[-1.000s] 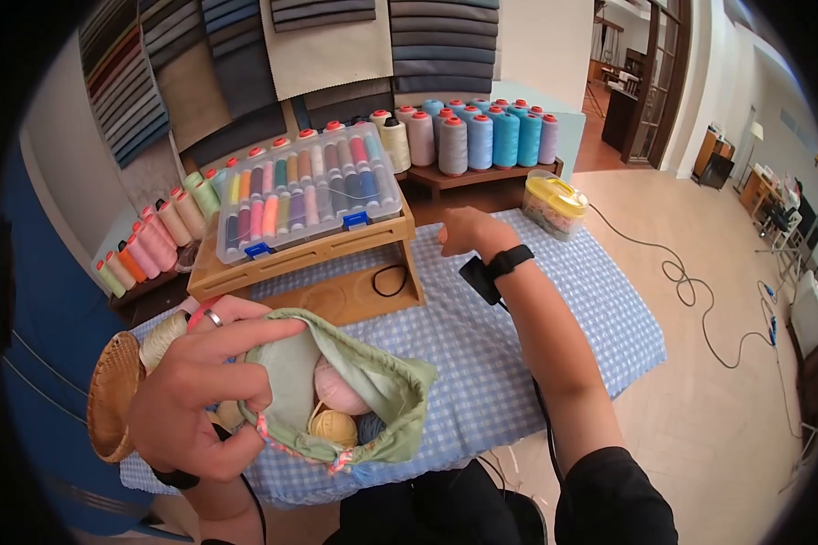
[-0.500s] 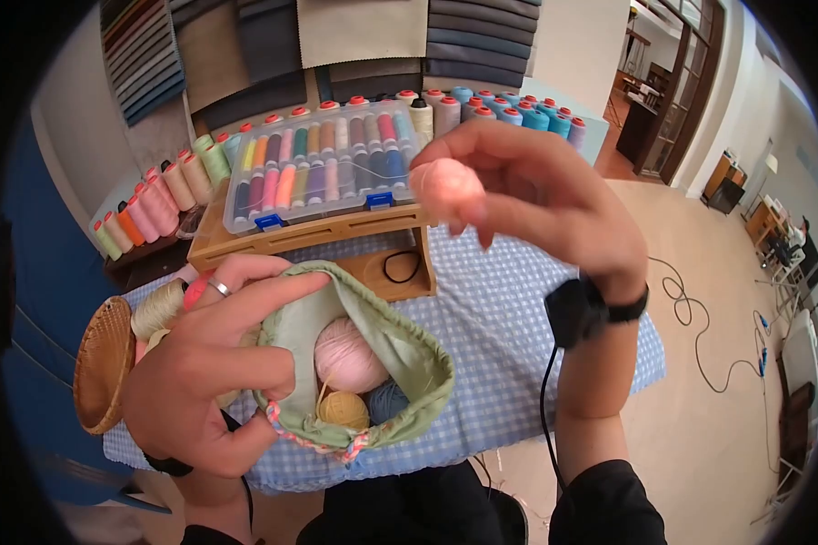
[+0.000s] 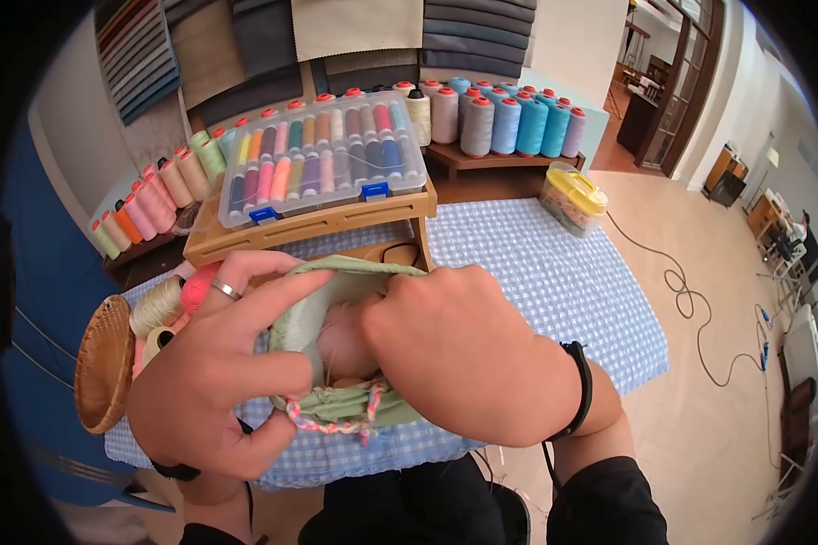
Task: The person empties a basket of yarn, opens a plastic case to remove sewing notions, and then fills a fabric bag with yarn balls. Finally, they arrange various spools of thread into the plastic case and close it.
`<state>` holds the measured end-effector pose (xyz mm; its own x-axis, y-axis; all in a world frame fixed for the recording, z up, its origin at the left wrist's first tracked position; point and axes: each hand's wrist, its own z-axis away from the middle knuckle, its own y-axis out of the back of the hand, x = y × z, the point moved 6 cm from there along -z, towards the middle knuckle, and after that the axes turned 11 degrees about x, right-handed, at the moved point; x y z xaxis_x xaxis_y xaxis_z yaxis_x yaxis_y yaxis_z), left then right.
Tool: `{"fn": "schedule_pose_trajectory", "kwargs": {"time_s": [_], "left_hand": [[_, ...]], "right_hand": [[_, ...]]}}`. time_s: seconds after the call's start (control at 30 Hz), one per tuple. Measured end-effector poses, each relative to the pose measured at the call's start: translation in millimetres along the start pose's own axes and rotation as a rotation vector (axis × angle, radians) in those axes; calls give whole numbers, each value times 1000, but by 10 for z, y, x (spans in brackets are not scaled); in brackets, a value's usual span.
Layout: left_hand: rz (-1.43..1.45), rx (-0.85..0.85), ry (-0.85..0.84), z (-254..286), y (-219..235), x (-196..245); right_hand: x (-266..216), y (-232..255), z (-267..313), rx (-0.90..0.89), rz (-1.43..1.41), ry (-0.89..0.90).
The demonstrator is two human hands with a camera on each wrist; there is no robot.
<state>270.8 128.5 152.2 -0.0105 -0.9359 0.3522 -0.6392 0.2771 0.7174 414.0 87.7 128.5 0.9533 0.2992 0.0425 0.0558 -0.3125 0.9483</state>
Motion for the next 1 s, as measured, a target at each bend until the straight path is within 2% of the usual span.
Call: {"fn": "schedule_pose_trajectory", "kwargs": {"time_s": [0.13, 0.2, 0.33, 0.4, 0.43, 0.6, 0.7, 0.8, 0.93, 1.0], "left_hand": [[-43, -2, -4, -3, 2, 70], [-70, -6, -24, -9, 46, 80], [-67, 21, -51, -22, 19, 70], [-82, 12, -56, -22, 9, 78], [-95, 4, -56, -20, 0, 82], [-72, -9, -31, -25, -17, 46], [-41, -31, -23, -40, -42, 45], [-27, -28, -43, -56, -70, 78], [-58, 12, -63, -68, -77, 104], [-111, 27, -66, -68, -51, 115]], "right_hand": [[6, -33, 1, 18, 23, -49], [11, 48, -31, 232, -30, -47], [-5, 125, -41, 301, 46, -93], [20, 37, -56, 165, 123, -141], [40, 19, -71, 164, 122, -142], [73, -174, -98, -1, 86, 11], [89, -113, -36, -71, 121, -9], [111, -23, 8, 29, 124, -58], [215, 17, 4, 23, 94, -126], [210, -60, 16, -212, -7, -88]]}}
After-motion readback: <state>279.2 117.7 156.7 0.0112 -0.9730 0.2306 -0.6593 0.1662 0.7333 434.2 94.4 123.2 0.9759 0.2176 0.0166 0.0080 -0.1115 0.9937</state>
